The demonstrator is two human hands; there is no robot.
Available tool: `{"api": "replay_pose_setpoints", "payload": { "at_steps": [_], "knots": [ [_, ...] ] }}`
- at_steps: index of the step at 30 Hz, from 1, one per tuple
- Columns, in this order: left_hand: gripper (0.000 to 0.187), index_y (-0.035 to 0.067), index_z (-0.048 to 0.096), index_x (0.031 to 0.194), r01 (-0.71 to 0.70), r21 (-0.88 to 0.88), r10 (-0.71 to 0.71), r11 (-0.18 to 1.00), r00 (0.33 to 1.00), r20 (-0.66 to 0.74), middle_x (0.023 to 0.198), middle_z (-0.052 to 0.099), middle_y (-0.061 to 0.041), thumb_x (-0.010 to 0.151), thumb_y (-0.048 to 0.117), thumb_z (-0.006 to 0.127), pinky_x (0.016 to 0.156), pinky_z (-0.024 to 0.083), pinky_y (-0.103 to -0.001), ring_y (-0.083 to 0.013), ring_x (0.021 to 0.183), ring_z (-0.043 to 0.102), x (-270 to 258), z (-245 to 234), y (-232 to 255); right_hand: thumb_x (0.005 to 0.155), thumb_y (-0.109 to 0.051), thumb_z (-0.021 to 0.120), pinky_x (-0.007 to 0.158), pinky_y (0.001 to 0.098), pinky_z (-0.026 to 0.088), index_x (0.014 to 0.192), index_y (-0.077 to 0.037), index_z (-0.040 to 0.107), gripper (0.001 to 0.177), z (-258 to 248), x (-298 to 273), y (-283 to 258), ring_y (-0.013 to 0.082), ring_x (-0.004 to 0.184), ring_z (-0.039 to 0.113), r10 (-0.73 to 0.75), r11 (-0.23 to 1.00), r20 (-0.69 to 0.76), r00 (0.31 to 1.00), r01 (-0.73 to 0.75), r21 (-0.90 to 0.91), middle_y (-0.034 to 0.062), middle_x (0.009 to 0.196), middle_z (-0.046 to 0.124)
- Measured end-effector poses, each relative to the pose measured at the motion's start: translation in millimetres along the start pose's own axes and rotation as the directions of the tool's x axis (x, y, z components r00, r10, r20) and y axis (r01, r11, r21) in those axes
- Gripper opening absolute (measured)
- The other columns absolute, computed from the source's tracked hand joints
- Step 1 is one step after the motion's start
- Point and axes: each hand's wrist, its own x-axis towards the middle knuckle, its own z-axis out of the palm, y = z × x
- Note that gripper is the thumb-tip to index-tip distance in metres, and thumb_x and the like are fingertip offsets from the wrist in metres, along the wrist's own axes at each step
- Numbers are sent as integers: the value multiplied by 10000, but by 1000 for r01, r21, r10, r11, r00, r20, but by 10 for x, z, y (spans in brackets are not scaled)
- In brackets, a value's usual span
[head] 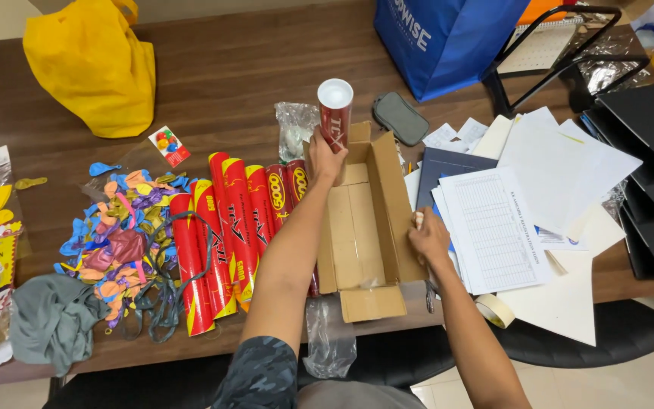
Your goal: The person organizes various items on a cluttered table, including moving a blue shopping bag, handling a yellow bag, and sorting through papers and binders. They then pick up multiple red cylindrical tubes and place them into a cardboard box, followed by arranging a striped cloth and other small items.
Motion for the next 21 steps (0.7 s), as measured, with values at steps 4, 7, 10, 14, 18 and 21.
{"api": "replay_pose_setpoints", "payload": {
  "at_steps": [4,7,10,14,18,21],
  "knots": [
    [1076,40,346,1506,-26,29,25,999,1000,14,1358,551,-233,617,153,942,1066,466,-449,-408,1262,544,-119,-153,185,802,-93,682,785,531,491,1200,-159,613,410,-160,-152,-355,427,963,608,-14,997,-88,996,7,-81,206,1096,602],
    [1104,41,318,1522,-8,-2,8,1000,1000,27,1352,516,-229,610,147,931,1064,456,-449,-412,1257,525,-245,-243,117,779,-60,677,754,534,485,1219,-122,618,448,-210,-246,-642,442,952,561,-192,970,-188,963,156,-188,243,1163,554],
    [1002,26,365,1500,-136,-81,132,987,990,-47,1348,492,-236,670,146,914,1078,437,-456,-418,1270,507,-358,-364,-103,768,-85,723,779,515,480,1160,-78,623,405,-59,-199,-703,429,976,519,-445,877,-218,868,375,-300,240,1163,538],
    [680,58,556,1381,-294,-116,267,949,942,-203,1380,519,-173,760,101,829,1135,415,-450,-375,1326,501,-694,-697,-614,736,-59,725,842,476,485,1106,-68,642,379,1,-189,-742,384,1016,528,-570,767,-92,817,488,-416,203,1161,544],
    [603,135,641,1278,125,153,-98,980,980,-173,1481,402,-169,725,155,881,1130,336,-548,-402,1407,351,-1098,-1270,-1075,696,-97,751,814,485,480,1057,-74,650,376,-77,-224,-900,394,980,524,-502,812,-110,858,423,-401,214,1136,543],
    [906,163,424,1490,304,451,-332,839,943,-18,1555,251,-261,733,305,902,1112,346,-576,-437,1392,306,-1467,-1599,-1540,694,-92,745,799,488,479,1109,-83,655,425,-182,-407,-1178,404,980,526,-498,844,-234,835,405,-352,215,1169,557]
  ]
}}
